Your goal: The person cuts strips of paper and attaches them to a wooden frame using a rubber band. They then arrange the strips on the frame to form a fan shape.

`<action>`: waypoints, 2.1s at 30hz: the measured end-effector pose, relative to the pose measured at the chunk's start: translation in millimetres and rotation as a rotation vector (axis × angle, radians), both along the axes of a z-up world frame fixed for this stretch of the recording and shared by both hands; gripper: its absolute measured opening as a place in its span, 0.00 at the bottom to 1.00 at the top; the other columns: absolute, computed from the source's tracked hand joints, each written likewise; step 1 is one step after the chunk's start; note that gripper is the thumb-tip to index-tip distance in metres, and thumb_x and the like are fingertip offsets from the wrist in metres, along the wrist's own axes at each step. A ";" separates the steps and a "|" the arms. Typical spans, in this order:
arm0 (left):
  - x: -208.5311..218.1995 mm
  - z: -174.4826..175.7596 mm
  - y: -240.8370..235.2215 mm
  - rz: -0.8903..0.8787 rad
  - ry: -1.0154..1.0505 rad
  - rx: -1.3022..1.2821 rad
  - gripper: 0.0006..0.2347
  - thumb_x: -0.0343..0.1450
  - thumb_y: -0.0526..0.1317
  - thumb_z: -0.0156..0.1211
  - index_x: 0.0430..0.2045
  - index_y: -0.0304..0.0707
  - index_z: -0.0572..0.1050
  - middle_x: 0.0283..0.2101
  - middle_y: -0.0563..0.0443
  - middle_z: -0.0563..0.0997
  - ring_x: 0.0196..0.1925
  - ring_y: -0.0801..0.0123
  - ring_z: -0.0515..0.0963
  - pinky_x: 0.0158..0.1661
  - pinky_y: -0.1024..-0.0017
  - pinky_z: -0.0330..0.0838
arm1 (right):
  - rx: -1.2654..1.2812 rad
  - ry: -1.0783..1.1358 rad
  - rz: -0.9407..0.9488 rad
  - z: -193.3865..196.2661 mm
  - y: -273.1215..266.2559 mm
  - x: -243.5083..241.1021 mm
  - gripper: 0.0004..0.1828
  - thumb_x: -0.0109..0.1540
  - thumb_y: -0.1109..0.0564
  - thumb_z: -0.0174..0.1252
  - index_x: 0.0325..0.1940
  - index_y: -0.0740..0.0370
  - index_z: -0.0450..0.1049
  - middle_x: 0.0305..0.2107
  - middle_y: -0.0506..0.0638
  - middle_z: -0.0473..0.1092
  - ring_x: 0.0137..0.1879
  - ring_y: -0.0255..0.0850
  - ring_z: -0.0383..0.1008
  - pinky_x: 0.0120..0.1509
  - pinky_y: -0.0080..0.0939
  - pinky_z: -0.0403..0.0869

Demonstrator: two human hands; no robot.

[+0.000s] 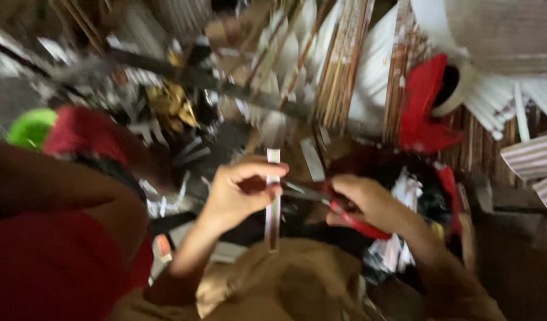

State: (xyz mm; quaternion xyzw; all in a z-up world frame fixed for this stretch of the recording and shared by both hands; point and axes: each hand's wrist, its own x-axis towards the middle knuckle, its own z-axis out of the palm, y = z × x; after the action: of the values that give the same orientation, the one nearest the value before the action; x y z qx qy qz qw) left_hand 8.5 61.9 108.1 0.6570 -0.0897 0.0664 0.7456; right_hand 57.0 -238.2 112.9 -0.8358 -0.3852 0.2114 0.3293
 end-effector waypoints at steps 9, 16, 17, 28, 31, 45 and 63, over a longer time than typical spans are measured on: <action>-9.8 -0.4 -8.1 -0.152 0.042 -0.061 0.13 0.61 0.26 0.72 0.38 0.33 0.84 0.40 0.42 0.84 0.32 0.74 0.77 0.31 0.78 0.80 | -0.297 -0.191 -0.010 29.6 4.4 4.3 0.25 0.52 0.36 0.72 0.26 0.51 0.66 0.21 0.43 0.69 0.31 0.48 0.77 0.34 0.43 0.74; -5.1 0.9 -14.5 -0.266 0.050 -0.068 0.13 0.61 0.28 0.73 0.38 0.35 0.84 0.40 0.45 0.85 0.33 0.76 0.77 0.32 0.80 0.80 | -0.188 0.087 0.047 34.8 -6.1 5.7 0.24 0.57 0.39 0.69 0.23 0.54 0.66 0.18 0.45 0.69 0.28 0.44 0.76 0.33 0.40 0.73; -4.4 1.4 -15.3 -0.296 0.050 -0.102 0.13 0.61 0.29 0.75 0.39 0.35 0.84 0.40 0.45 0.85 0.33 0.78 0.76 0.32 0.81 0.80 | -0.110 0.199 0.062 35.3 -6.7 6.3 0.24 0.58 0.41 0.69 0.22 0.56 0.66 0.17 0.44 0.69 0.26 0.40 0.74 0.33 0.36 0.73; -5.1 8.0 -37.9 -0.412 0.124 -0.213 0.14 0.60 0.24 0.71 0.39 0.30 0.83 0.38 0.42 0.83 0.31 0.74 0.80 0.28 0.79 0.78 | 0.212 0.287 0.088 -20.4 -7.3 -7.8 0.27 0.53 0.34 0.76 0.28 0.56 0.72 0.20 0.45 0.67 0.25 0.39 0.70 0.28 0.36 0.71; -9.2 -0.8 -40.3 -0.391 0.128 -0.189 0.15 0.60 0.24 0.72 0.39 0.31 0.84 0.38 0.41 0.84 0.31 0.72 0.80 0.27 0.79 0.78 | 0.165 0.163 0.071 -21.5 -10.6 -15.6 0.24 0.52 0.41 0.77 0.28 0.59 0.73 0.18 0.49 0.69 0.23 0.44 0.74 0.27 0.38 0.73; -7.2 -0.5 -45.9 -0.419 0.099 -0.189 0.15 0.60 0.25 0.70 0.39 0.33 0.84 0.39 0.40 0.84 0.29 0.77 0.78 0.23 0.80 0.76 | 0.330 0.621 0.067 -5.2 -2.5 -34.5 0.46 0.60 0.27 0.58 0.67 0.66 0.66 0.53 0.62 0.75 0.56 0.45 0.72 0.54 0.54 0.76; -7.4 -3.7 -44.2 -0.408 0.157 -0.139 0.15 0.59 0.24 0.69 0.39 0.33 0.85 0.39 0.37 0.85 0.33 0.70 0.79 0.27 0.73 0.78 | -0.154 0.288 0.095 -0.5 -11.6 -21.1 0.50 0.53 0.17 0.54 0.57 0.63 0.69 0.37 0.60 0.78 0.43 0.62 0.80 0.43 0.62 0.80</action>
State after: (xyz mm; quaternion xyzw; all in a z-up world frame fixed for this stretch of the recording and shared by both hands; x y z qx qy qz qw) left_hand 1.1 17.7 104.4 0.5757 -0.1574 -0.1311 0.7916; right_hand 35.9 -249.8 112.4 -0.8003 -0.3559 0.3734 0.3057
